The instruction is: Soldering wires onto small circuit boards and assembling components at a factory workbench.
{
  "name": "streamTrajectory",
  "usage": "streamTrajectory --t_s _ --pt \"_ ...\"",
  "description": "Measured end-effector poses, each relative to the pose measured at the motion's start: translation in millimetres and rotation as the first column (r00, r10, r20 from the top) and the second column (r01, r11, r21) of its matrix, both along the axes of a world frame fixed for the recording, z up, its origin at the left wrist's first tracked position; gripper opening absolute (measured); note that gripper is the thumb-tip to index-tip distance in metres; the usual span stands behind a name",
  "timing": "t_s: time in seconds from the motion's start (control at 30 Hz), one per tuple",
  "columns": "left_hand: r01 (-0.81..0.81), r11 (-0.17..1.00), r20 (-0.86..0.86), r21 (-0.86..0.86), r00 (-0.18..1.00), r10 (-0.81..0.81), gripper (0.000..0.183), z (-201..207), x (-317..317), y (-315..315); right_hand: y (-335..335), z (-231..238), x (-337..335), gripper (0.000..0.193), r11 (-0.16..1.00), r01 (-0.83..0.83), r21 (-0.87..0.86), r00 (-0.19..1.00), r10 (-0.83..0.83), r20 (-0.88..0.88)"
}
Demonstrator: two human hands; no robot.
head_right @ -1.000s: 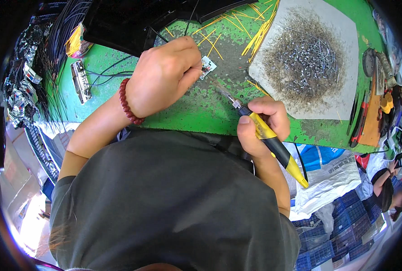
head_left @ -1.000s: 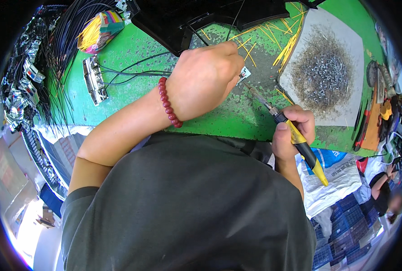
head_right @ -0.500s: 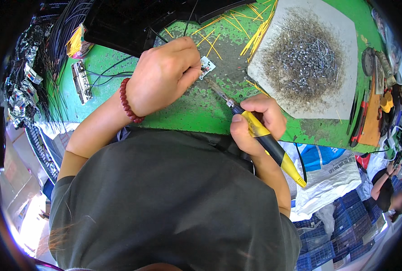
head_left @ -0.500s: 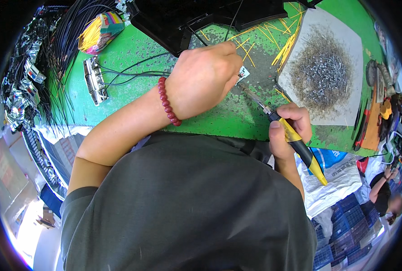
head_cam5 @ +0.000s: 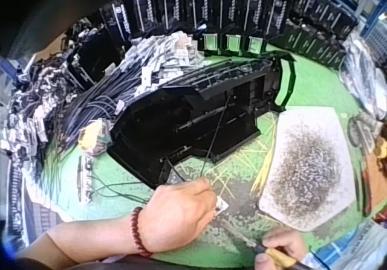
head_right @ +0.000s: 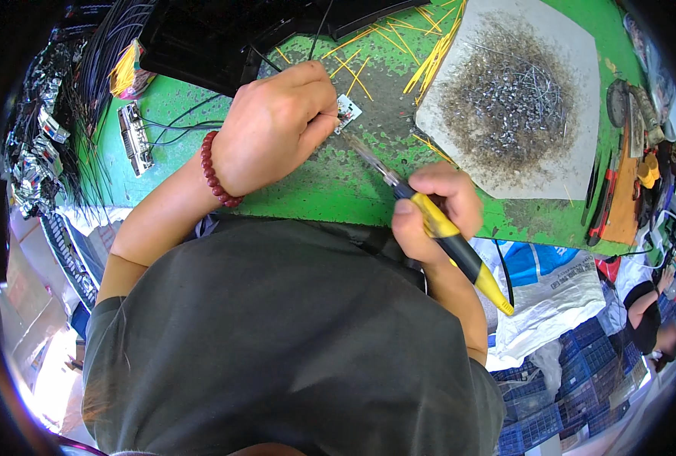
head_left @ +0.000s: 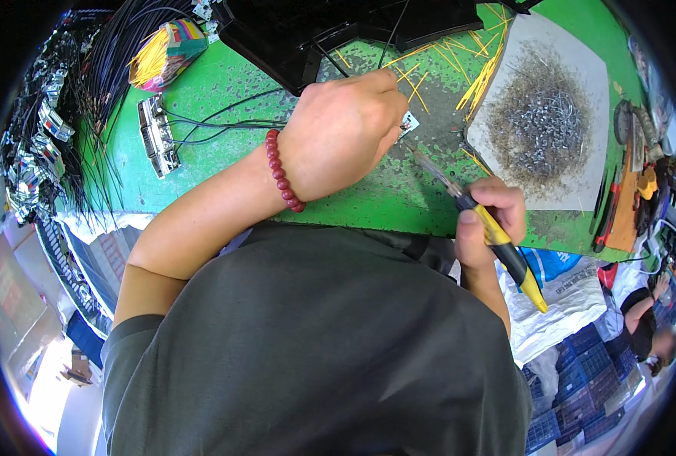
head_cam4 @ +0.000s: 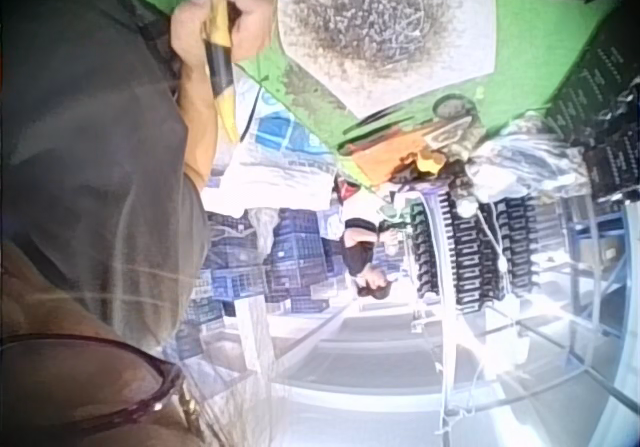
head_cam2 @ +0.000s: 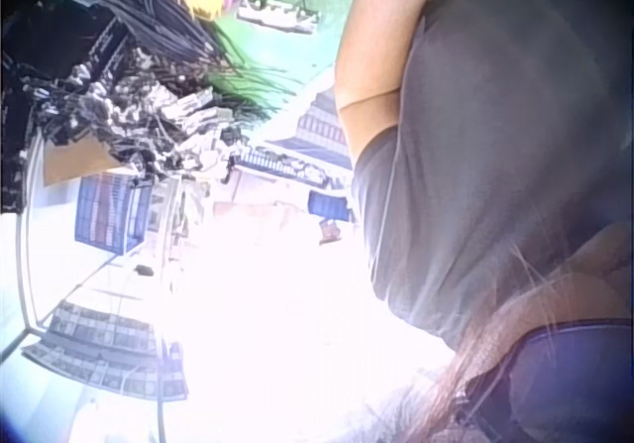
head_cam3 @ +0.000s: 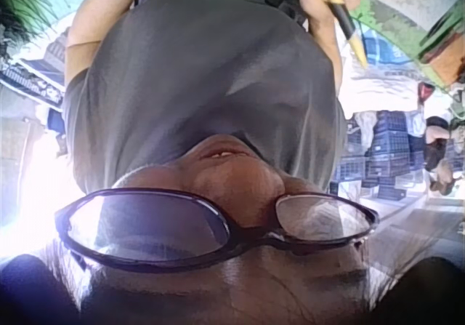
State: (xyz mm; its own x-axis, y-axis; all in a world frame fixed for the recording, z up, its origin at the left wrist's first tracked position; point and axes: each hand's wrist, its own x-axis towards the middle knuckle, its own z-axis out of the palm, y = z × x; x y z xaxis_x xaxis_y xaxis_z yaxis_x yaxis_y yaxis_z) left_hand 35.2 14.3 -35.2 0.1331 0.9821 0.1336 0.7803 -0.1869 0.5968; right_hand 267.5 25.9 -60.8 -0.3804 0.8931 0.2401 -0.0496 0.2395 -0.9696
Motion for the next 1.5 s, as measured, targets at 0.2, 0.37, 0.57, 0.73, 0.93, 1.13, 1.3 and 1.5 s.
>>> streamTrajectory --t_s 0.2,0.37,0.57,0.73,0.93,1.13,1.3,1.5 --pt "0.007 1.0 -0.006 -0.002 1.0 -0.007 0.007 0 2 -2 -3 -6 2 0.029 0.997 0.082 -0.007 0.992 -0.082 -0.094" --pt "0.018 0.999 -0.027 -0.032 0.999 -0.019 0.008 3 0 1 -3 -1 -7 0.034 0.992 0.12 -0.045 0.988 -0.124 -0.09" --pt "0.057 0.998 0.057 -0.015 0.997 -0.056 0.009 9 -9 9 17 11 -10 0.024 0.999 -0.007 0.053 0.989 -0.001 0.145" --pt "0.037 0.986 0.441 -0.165 0.897 0.04 0.007 42 -18 14 64 25 -49 0.049 0.712 -0.24 0.66 0.96 0.073 0.27" --pt "-0.028 0.989 0.259 0.145 0.966 -0.01 0.033 60 -18 -3 53 39 -65 0.04 0.712 -0.03 0.702 0.996 -0.041 0.084" --pt "-0.095 0.978 0.17 0.185 0.983 0.064 0.042 61 -6 -10 55 66 -67 0.04 0.738 0.021 0.675 0.972 -0.174 0.16" --pt "-0.016 0.999 0.223 0.048 0.975 0.005 0.031 95 -21 -11 71 71 -38 0.046 0.927 0.253 0.278 0.964 -0.217 -0.153" --pt "0.013 0.989 -0.077 0.151 0.997 -0.001 0.02 116 -44 4 92 66 -13 0.05 0.921 0.288 0.264 0.958 -0.274 -0.089"
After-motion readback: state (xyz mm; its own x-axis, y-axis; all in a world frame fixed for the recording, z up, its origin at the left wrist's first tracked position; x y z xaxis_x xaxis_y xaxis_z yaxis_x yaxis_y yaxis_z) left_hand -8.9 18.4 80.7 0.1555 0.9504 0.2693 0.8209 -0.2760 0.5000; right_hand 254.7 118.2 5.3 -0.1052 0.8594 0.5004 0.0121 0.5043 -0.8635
